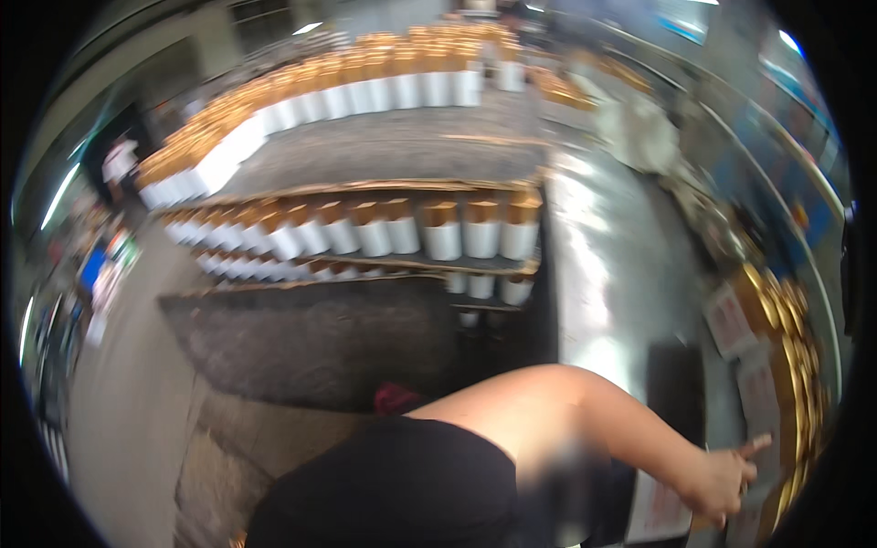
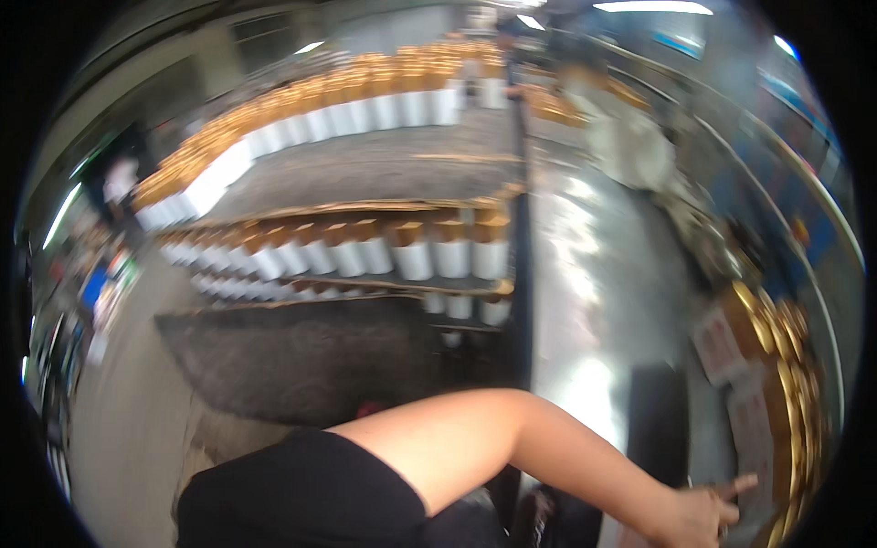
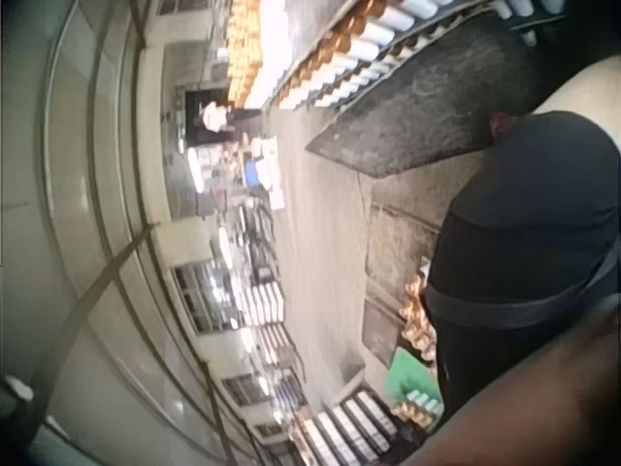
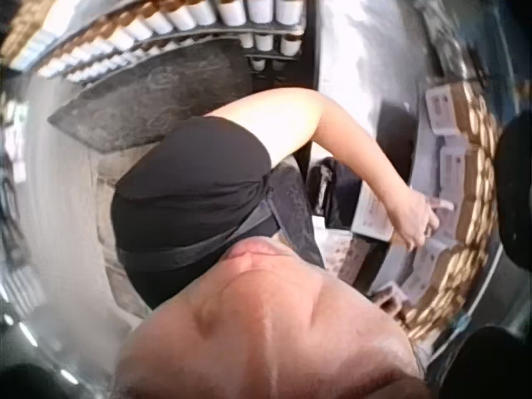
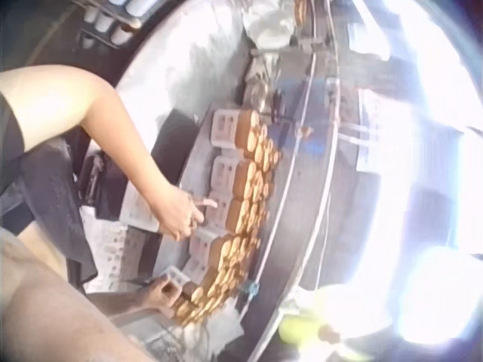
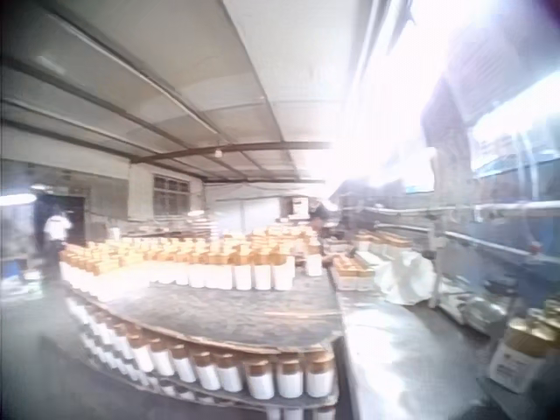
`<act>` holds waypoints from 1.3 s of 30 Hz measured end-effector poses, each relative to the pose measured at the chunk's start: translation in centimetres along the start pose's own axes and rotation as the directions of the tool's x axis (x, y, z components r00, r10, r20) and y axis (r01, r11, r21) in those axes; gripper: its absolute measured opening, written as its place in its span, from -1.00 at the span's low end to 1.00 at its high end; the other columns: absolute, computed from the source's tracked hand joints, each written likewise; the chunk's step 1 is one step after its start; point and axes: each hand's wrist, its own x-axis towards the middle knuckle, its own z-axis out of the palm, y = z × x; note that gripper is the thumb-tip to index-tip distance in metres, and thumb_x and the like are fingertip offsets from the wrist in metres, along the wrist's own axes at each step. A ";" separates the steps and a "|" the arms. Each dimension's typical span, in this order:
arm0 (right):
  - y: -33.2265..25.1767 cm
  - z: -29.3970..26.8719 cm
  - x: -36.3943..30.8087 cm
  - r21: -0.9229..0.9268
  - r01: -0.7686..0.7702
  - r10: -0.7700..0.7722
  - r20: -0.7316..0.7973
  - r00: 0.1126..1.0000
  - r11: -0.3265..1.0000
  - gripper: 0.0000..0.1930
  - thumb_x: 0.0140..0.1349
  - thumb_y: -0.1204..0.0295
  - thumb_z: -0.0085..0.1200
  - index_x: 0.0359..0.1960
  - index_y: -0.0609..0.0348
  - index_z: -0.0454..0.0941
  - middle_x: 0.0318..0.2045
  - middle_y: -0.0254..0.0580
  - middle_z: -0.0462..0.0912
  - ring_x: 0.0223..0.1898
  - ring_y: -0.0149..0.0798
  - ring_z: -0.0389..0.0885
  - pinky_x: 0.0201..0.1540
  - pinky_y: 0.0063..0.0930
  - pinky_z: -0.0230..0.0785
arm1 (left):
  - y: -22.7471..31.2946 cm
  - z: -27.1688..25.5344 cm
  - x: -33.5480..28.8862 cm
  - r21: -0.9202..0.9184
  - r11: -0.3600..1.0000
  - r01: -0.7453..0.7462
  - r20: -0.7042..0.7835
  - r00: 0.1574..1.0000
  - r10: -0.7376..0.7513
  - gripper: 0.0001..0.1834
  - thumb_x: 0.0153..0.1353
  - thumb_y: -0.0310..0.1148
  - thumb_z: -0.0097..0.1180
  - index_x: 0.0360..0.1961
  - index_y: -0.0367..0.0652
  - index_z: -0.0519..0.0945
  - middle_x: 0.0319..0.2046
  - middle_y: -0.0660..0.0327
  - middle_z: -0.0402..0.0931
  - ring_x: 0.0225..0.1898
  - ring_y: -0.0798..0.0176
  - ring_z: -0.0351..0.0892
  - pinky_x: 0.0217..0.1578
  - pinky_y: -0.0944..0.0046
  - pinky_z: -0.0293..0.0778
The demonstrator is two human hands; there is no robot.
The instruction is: The person applies labels to white and gold bottles on a production line. They pick up a bottle, place a label on the back, smooth it with a green card, and then place the bottle on a wooden rack. The person repeats this process for multiple bottles.
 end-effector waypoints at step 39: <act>-5.9 -2.2 -7.4 0.049 -0.611 0.596 -0.290 0.748 0.790 -0.75 0.21 0.53 0.21 -0.45 0.13 0.32 -0.59 -0.48 0.36 -0.60 -0.64 0.30 -0.53 -0.74 0.11 | -17.7 -11.7 3.1 -0.033 0.995 0.095 -0.148 0.984 -0.099 -0.63 0.29 -0.06 0.08 -0.45 -0.11 0.69 -0.39 0.06 0.55 -0.22 -0.04 0.50 -0.15 0.02 0.38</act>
